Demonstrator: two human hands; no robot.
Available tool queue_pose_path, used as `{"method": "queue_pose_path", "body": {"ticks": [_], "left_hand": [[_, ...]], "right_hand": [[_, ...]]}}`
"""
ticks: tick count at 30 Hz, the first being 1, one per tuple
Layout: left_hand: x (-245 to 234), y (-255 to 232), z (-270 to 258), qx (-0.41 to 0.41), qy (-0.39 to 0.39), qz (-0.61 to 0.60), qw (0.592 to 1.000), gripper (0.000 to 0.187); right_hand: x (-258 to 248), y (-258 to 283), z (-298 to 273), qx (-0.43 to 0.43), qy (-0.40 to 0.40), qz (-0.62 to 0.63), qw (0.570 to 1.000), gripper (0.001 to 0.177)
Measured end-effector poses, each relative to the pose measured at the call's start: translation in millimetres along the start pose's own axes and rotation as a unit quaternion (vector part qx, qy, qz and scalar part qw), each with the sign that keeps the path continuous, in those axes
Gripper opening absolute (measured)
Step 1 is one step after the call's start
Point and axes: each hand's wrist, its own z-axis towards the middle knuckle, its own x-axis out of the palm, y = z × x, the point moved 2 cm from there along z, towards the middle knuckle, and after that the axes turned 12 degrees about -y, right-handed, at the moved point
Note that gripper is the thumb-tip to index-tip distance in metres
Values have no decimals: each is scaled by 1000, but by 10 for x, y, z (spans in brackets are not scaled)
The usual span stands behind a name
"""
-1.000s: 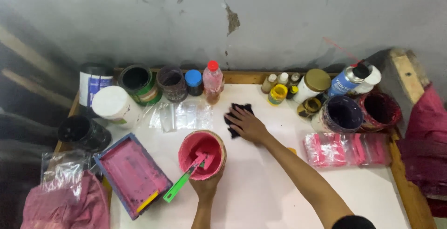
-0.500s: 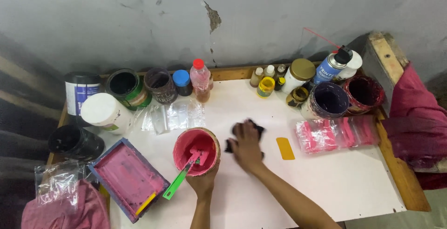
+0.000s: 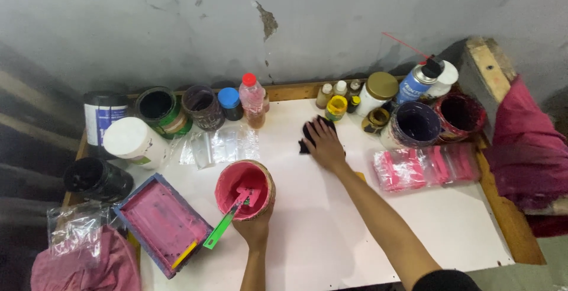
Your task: The person spreads pink paint in a rectangular tray using a yellow squeegee. They then wipe the table surface with a black cloth and stir a container of pink paint with a green spatula.
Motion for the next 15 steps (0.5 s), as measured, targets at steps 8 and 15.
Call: {"method": "queue_pose_path", "body": {"ticks": [8,15], "left_hand": [[64,-179,-56,8,-18,36,999,101],[130,-318,-75,16,5,-1,1000,96]], "right_hand": [[-187,198,-1434,10,-50,-6,999,64],[-72,-583,-667,127,-122,-22,984,61]]}}
